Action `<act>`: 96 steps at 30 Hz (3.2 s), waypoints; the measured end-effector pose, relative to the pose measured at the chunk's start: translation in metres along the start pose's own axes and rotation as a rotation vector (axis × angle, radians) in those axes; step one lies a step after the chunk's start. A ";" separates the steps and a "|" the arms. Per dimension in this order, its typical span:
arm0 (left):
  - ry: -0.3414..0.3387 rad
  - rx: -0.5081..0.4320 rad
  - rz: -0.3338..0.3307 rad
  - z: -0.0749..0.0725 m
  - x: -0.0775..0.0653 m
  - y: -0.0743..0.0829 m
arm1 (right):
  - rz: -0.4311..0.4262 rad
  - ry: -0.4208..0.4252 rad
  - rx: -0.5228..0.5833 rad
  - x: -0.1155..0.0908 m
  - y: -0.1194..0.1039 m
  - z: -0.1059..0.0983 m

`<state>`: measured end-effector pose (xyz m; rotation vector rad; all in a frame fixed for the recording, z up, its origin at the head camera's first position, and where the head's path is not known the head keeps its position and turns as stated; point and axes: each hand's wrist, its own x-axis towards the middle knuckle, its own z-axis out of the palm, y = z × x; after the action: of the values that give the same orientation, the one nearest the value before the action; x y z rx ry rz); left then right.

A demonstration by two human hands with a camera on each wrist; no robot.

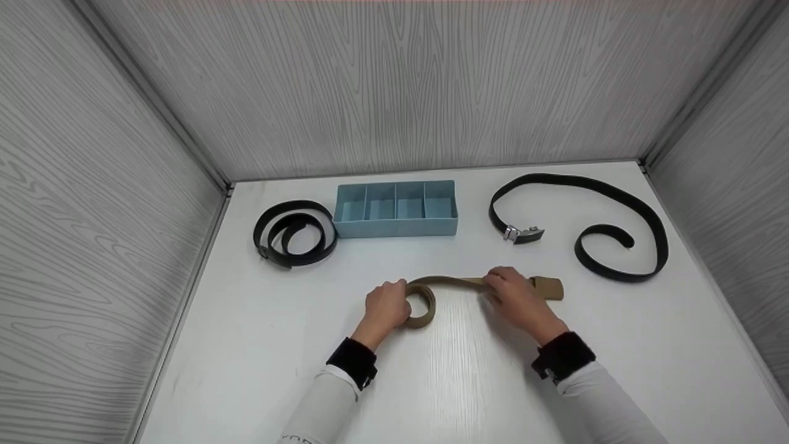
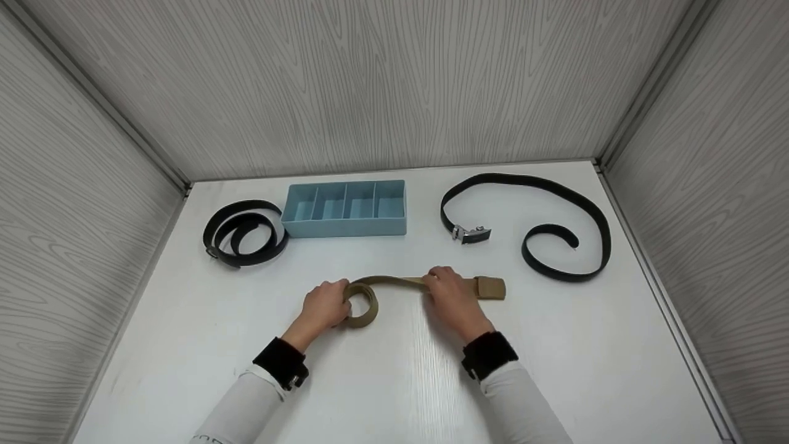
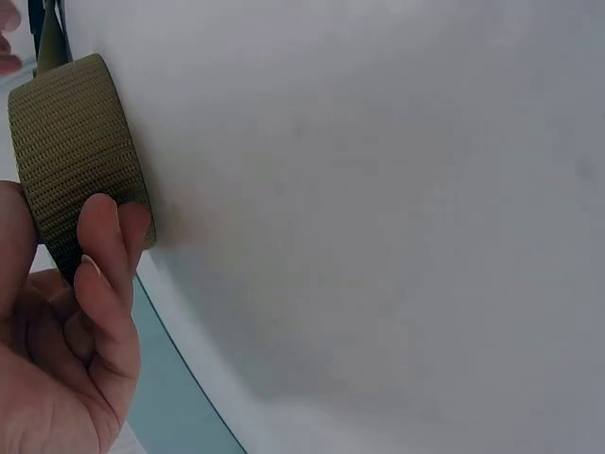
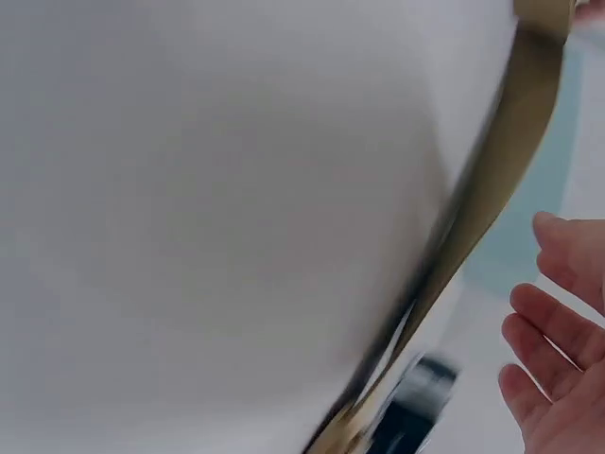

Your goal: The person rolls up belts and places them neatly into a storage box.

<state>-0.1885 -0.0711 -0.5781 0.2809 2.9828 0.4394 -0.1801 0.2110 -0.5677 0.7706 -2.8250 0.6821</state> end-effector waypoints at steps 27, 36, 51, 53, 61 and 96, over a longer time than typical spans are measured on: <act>0.097 0.046 0.172 0.001 0.013 0.033 | 0.257 -0.002 0.168 0.034 -0.069 0.045; 0.157 0.158 0.147 0.004 0.011 0.035 | 0.413 0.000 0.256 0.023 -0.066 0.038; 0.067 0.132 0.210 0.001 0.014 0.037 | 0.416 -0.010 0.294 0.020 -0.066 0.039; 0.054 0.119 0.210 0.001 0.014 0.037 | 0.434 -0.018 0.303 0.018 -0.066 0.039; 0.026 0.103 0.226 0.002 0.015 0.040 | 0.403 -0.068 0.341 0.013 -0.064 0.037; 0.027 0.034 0.003 0.006 0.015 0.045 | 0.206 -0.160 -0.016 0.016 -0.038 0.018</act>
<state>-0.1947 -0.0246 -0.5718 0.2849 3.0184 0.3968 -0.1744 0.1668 -0.5652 0.5590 -3.0831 0.6516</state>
